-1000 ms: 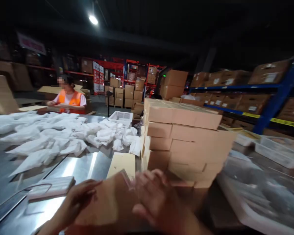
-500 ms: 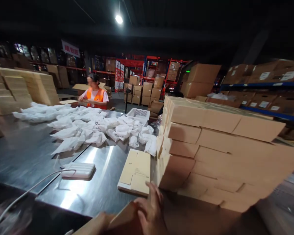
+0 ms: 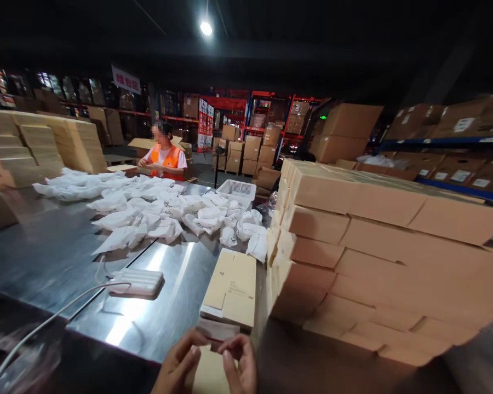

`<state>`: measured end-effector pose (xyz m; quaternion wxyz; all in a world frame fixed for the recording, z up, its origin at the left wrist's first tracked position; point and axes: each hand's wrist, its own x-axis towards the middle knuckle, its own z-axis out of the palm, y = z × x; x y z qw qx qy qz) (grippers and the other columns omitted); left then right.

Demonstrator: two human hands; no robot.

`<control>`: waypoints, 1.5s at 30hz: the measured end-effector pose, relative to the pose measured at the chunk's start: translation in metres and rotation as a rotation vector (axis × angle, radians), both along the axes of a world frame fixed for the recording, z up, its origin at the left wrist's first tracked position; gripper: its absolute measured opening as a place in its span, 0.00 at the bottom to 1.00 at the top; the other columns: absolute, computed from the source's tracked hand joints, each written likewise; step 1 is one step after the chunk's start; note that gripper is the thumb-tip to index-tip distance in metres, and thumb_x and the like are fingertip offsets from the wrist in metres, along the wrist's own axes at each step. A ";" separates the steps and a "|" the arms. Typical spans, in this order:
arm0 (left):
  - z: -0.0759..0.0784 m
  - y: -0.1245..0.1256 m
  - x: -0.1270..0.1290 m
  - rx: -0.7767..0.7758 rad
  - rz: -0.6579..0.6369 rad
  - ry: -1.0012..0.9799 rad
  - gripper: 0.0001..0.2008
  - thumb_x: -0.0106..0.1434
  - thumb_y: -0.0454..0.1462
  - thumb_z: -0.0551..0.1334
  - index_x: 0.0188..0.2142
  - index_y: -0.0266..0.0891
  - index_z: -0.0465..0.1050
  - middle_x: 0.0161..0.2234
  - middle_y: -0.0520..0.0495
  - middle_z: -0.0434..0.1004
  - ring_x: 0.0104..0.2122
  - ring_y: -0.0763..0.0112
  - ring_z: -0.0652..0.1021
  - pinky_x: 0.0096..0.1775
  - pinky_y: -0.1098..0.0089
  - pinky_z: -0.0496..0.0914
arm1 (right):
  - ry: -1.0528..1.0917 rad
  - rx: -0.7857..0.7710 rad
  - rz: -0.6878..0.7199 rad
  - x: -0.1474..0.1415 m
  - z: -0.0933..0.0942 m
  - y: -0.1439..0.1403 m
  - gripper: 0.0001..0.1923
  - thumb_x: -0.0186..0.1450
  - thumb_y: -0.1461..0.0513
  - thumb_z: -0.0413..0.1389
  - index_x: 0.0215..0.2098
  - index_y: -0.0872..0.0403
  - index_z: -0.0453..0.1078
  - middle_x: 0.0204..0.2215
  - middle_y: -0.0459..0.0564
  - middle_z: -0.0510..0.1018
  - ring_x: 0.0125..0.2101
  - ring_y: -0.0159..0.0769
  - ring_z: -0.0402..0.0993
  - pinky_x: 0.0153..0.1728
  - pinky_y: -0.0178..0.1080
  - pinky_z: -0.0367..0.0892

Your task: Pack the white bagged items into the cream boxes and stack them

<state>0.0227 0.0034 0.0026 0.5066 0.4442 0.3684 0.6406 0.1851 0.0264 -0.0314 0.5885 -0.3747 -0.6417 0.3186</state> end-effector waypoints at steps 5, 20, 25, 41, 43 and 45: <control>-0.014 0.002 0.006 -0.243 -0.039 -0.266 0.24 0.48 0.31 0.65 0.46 0.48 0.76 0.33 0.52 0.79 0.23 0.73 0.74 0.25 0.73 0.67 | -0.133 0.245 -0.169 0.005 0.015 0.010 0.20 0.68 0.61 0.52 0.58 0.47 0.60 0.38 0.52 0.75 0.34 0.38 0.80 0.30 0.35 0.78; -0.021 -0.018 0.017 -0.005 0.137 0.131 0.25 0.60 0.39 0.62 0.57 0.41 0.75 0.56 0.42 0.80 0.57 0.55 0.77 0.58 0.63 0.70 | -0.607 0.691 -0.196 -0.040 0.091 -0.016 0.14 0.72 0.70 0.47 0.45 0.58 0.75 0.32 0.56 0.83 0.31 0.38 0.82 0.33 0.36 0.80; -0.024 -0.019 0.013 0.003 0.076 0.282 0.27 0.62 0.40 0.61 0.61 0.42 0.72 0.53 0.43 0.83 0.43 0.56 0.85 0.49 0.64 0.76 | -0.616 0.699 -0.174 -0.031 0.086 -0.012 0.15 0.72 0.70 0.47 0.45 0.58 0.76 0.33 0.56 0.83 0.33 0.38 0.83 0.36 0.35 0.81; -0.042 -0.021 0.014 0.017 0.080 0.308 0.29 0.61 0.39 0.59 0.63 0.39 0.69 0.50 0.41 0.84 0.28 0.66 0.83 0.38 0.68 0.78 | -0.573 0.592 -0.192 -0.043 0.093 -0.009 0.25 0.77 0.64 0.38 0.29 0.53 0.72 0.23 0.49 0.79 0.21 0.35 0.78 0.24 0.34 0.74; -0.043 -0.020 0.015 0.026 0.117 0.306 0.29 0.61 0.40 0.60 0.62 0.39 0.71 0.51 0.41 0.84 0.36 0.61 0.85 0.41 0.68 0.78 | -0.605 0.584 -0.204 -0.043 0.096 -0.009 0.25 0.77 0.64 0.36 0.30 0.53 0.72 0.23 0.49 0.79 0.22 0.35 0.78 0.25 0.34 0.74; -0.043 -0.018 0.016 0.042 0.136 0.286 0.27 0.61 0.41 0.61 0.60 0.40 0.72 0.52 0.42 0.83 0.44 0.57 0.84 0.45 0.67 0.77 | -0.597 0.556 -0.233 -0.045 0.092 -0.009 0.25 0.77 0.63 0.37 0.29 0.53 0.71 0.22 0.48 0.77 0.22 0.35 0.77 0.24 0.34 0.73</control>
